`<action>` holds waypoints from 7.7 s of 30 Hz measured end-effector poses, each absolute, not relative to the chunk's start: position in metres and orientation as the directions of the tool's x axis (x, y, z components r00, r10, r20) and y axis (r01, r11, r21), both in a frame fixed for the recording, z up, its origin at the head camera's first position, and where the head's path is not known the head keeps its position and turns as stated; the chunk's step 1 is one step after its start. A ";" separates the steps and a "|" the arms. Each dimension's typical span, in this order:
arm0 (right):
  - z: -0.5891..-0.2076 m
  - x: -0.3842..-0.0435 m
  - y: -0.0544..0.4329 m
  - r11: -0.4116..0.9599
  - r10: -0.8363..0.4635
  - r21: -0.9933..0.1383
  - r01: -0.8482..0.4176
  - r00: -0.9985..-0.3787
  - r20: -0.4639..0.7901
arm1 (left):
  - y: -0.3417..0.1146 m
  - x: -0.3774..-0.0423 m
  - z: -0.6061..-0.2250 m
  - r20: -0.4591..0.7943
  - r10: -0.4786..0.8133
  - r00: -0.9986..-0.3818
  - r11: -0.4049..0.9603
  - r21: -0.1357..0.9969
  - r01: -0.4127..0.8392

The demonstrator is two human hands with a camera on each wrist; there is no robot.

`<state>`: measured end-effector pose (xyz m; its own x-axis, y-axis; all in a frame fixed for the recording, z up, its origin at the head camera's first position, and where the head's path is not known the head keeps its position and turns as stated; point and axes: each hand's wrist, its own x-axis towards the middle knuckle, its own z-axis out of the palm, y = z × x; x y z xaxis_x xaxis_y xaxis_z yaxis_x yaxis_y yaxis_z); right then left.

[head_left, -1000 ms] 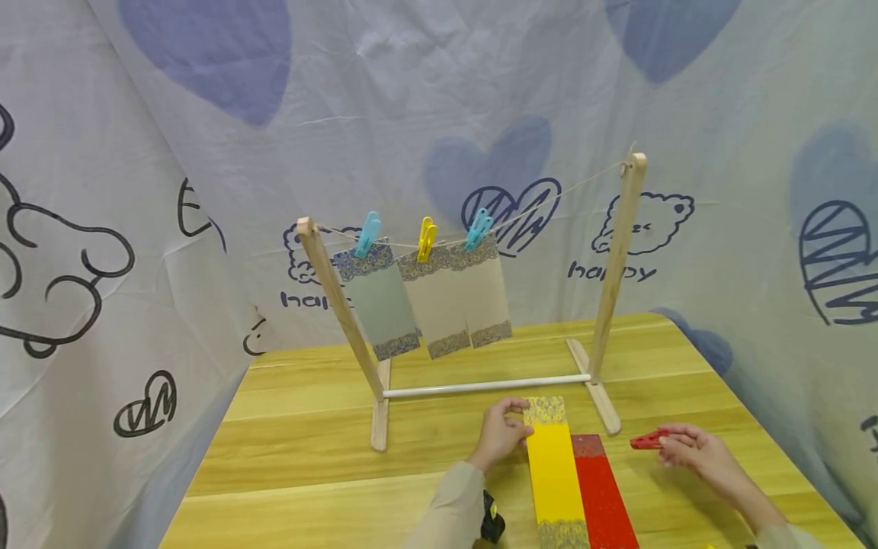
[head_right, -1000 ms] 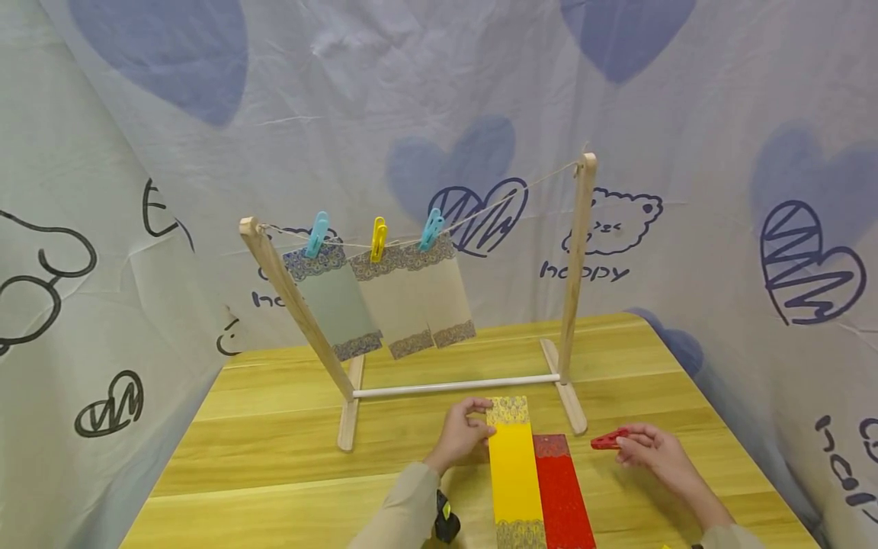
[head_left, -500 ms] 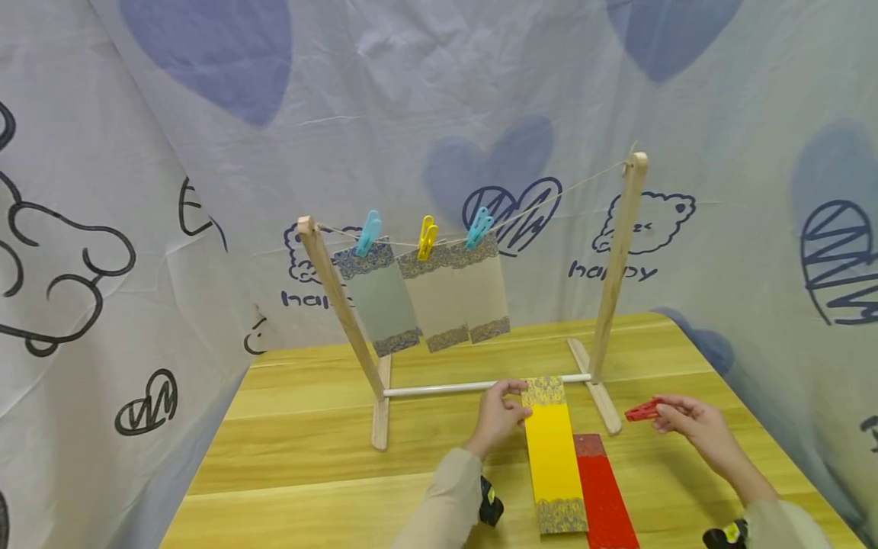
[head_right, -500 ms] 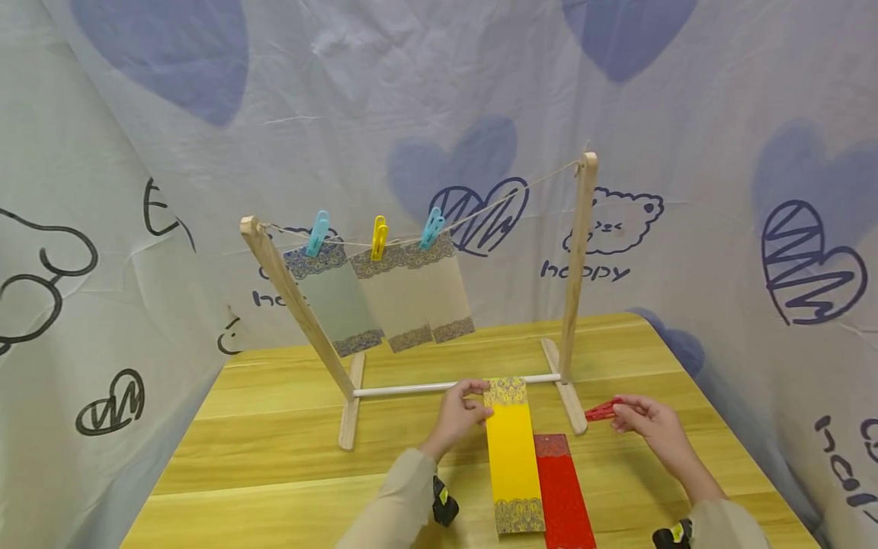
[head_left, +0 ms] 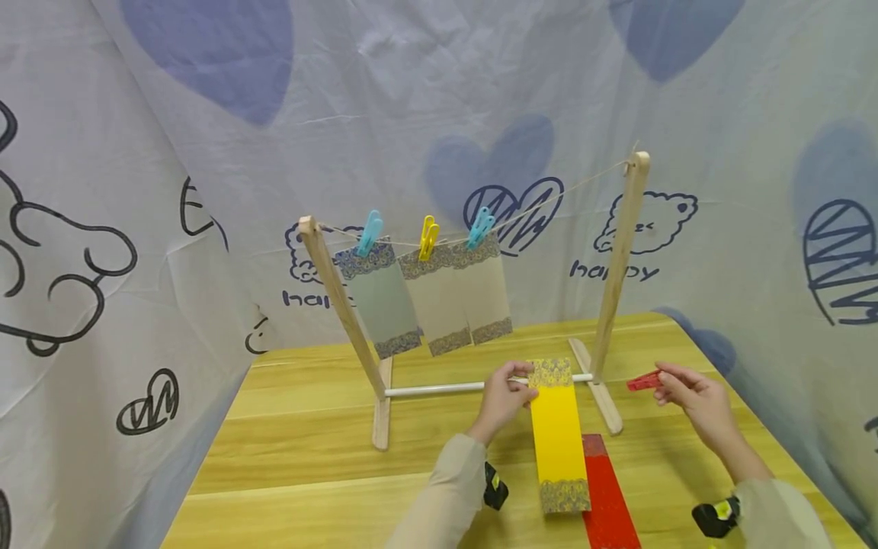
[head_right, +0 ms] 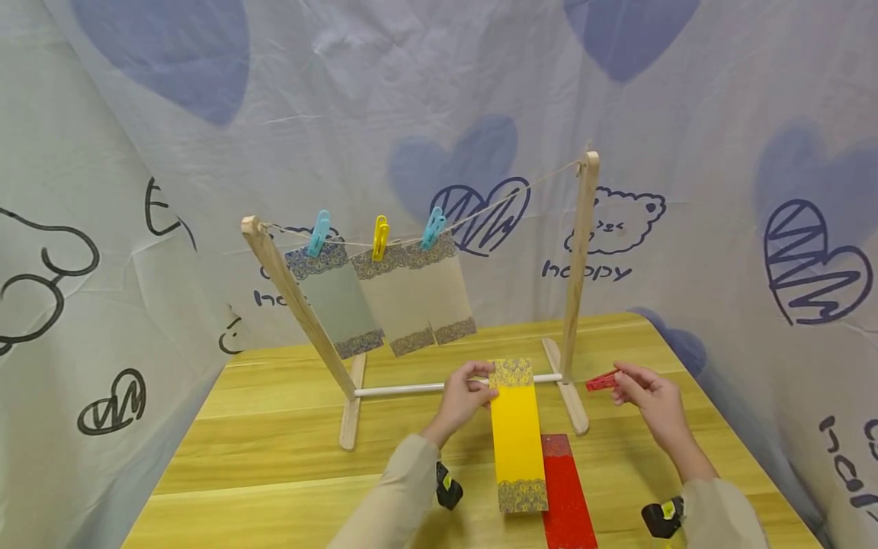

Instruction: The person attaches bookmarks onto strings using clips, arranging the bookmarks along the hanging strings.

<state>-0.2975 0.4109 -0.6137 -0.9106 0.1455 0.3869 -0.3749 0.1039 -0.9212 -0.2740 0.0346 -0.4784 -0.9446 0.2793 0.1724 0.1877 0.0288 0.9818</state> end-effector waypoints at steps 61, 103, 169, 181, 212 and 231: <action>-0.273 -0.270 0.256 0.426 0.116 -0.643 -0.636 -0.667 0.736 | 0.039 -0.308 -0.345 0.562 0.185 -0.806 0.163 0.791 0.589; -0.219 -0.323 0.183 0.755 -0.120 -0.322 -0.571 -0.604 0.788 | 0.035 -0.326 -0.323 0.638 -0.049 -0.769 0.148 0.766 0.626; -0.229 -0.335 0.179 0.682 -0.193 -0.514 -0.521 -0.806 0.560 | 0.036 -0.329 -0.326 0.657 -0.111 -0.746 0.200 0.750 0.631; -0.230 -0.331 0.180 0.679 -0.205 -0.505 -0.532 -0.799 0.566 | 0.034 -0.329 -0.331 0.621 -0.075 -0.780 0.193 0.777 0.599; -0.264 -0.303 0.225 0.448 -0.077 -0.566 -0.692 -0.660 0.747 | 0.030 -0.317 -0.378 0.507 -0.075 -0.859 0.167 0.855 0.490; -0.308 -0.269 0.263 0.378 -0.113 -0.624 -0.684 -0.703 0.703 | 0.034 -0.308 -0.410 0.483 -0.094 -0.871 0.151 0.871 0.467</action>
